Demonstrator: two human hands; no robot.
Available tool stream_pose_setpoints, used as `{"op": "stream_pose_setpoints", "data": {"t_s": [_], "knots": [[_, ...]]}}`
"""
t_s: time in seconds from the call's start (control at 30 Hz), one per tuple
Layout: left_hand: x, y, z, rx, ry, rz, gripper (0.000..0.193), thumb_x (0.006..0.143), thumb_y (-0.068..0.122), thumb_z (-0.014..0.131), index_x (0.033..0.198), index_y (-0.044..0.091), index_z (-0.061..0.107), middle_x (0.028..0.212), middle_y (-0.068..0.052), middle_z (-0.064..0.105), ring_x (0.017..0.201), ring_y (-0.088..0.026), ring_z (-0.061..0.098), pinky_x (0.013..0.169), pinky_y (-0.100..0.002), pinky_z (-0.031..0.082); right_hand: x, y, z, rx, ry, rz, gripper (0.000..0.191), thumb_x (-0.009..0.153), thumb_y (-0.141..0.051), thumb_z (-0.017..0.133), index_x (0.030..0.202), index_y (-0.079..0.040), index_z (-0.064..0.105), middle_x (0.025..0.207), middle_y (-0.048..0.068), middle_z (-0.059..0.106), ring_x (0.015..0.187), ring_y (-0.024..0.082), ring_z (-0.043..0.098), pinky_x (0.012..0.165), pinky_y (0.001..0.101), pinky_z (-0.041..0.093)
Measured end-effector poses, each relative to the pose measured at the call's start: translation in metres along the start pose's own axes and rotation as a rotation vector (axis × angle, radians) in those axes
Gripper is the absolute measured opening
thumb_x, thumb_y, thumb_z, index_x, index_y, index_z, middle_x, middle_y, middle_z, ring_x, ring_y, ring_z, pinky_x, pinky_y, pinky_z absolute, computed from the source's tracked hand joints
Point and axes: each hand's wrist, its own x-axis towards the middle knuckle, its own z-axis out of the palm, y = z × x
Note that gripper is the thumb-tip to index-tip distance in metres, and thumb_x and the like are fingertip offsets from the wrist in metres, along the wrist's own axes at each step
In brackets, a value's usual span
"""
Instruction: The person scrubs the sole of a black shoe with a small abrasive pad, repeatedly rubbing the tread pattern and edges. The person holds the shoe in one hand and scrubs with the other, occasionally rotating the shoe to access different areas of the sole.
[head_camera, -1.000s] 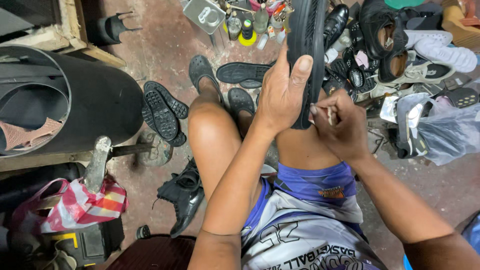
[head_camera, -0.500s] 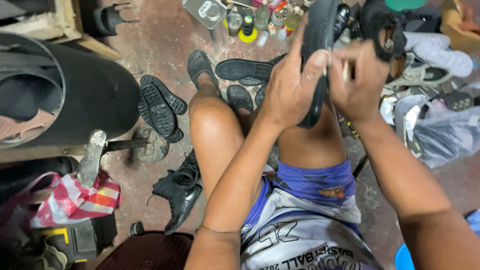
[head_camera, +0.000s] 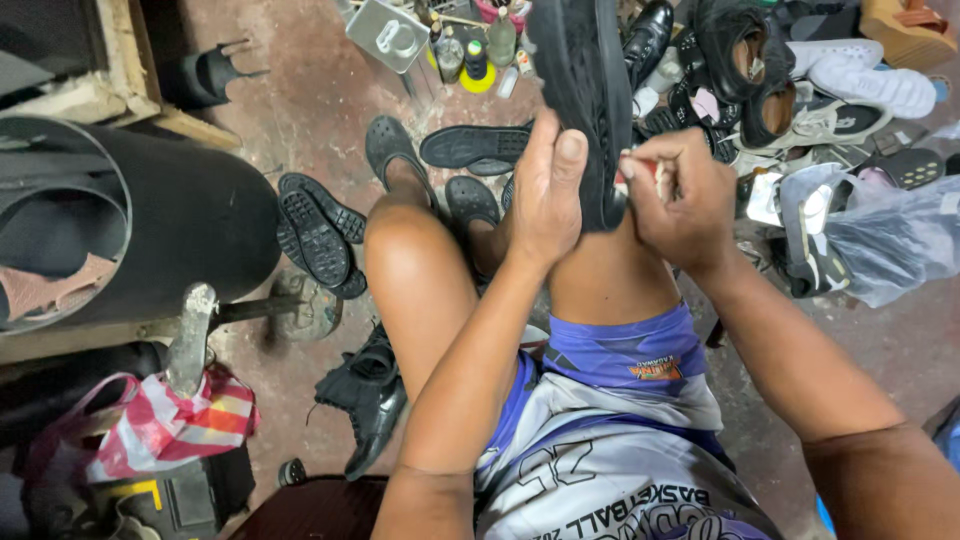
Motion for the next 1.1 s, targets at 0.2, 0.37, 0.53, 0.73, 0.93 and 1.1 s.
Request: {"op": "stream_pose_setpoints", "data": {"t_s": [0.2, 0.37, 0.53, 0.73, 0.93, 1.1], "knots": [[0.000, -0.009, -0.003, -0.184, -0.031, 0.029, 0.093, 0.096, 0.077, 0.048, 0.144, -0.003, 0.046, 0.100, -0.009, 0.066, 0.085, -0.017, 0.065, 0.076, -0.031, 0.054, 0.001, -0.001, 0.000, -0.006, -0.090, 0.053, 0.009, 0.102, -0.001, 0.073, 0.101, -0.001, 0.064, 0.084, 0.010, 0.070, 0.071, 0.014, 0.066, 0.065, 0.0276, 0.049], [-0.003, -0.008, 0.004, 0.109, 0.053, 0.120, 0.102, 0.095, 0.083, 0.043, 0.149, -0.004, 0.044, 0.124, -0.014, 0.064, 0.108, -0.022, 0.062, 0.092, -0.032, 0.052, -0.016, 0.010, -0.007, 0.490, -0.306, 0.524, 0.012, 0.100, -0.007, 0.070, 0.097, -0.005, 0.058, 0.082, 0.002, 0.068, 0.073, 0.003, 0.062, 0.065, 0.0225, 0.049], [0.002, -0.011, 0.007, 0.094, 0.000, 0.093, 0.089, 0.104, 0.077, 0.040, 0.144, -0.002, 0.050, 0.122, -0.014, 0.068, 0.113, -0.023, 0.068, 0.102, -0.031, 0.051, -0.014, 0.012, -0.004, 0.041, -0.140, 0.335, 0.015, 0.102, -0.004, 0.073, 0.097, -0.001, 0.059, 0.077, 0.005, 0.066, 0.066, 0.007, 0.058, 0.060, 0.0258, 0.045], [0.002, -0.012, 0.003, -0.066, -0.041, 0.040, 0.091, 0.100, 0.073, 0.045, 0.146, -0.006, 0.048, 0.120, -0.021, 0.066, 0.104, -0.032, 0.065, 0.094, -0.038, 0.052, -0.005, -0.005, 0.000, -0.029, -0.019, 0.068, 0.011, 0.106, -0.001, 0.070, 0.105, -0.001, 0.059, 0.088, 0.010, 0.070, 0.077, 0.019, 0.071, 0.068, 0.0298, 0.053], [0.006, -0.005, 0.002, 0.035, -0.003, 0.084, 0.083, 0.107, 0.069, 0.038, 0.147, -0.003, 0.047, 0.119, -0.015, 0.067, 0.109, -0.027, 0.066, 0.100, -0.035, 0.050, 0.000, -0.005, -0.003, -0.012, -0.048, 0.054, 0.010, 0.103, 0.000, 0.070, 0.103, -0.002, 0.060, 0.084, 0.010, 0.069, 0.075, 0.020, 0.072, 0.068, 0.0314, 0.054], [0.013, -0.001, -0.001, 0.026, -0.085, 0.109, 0.072, 0.113, 0.061, 0.036, 0.142, -0.003, 0.047, 0.120, -0.014, 0.065, 0.109, -0.024, 0.063, 0.102, -0.034, 0.048, 0.030, 0.021, 0.000, -0.047, 0.118, -0.112, 0.014, 0.094, 0.006, 0.073, 0.101, 0.003, 0.062, 0.082, 0.017, 0.069, 0.067, 0.027, 0.066, 0.060, 0.0362, 0.050]]}}
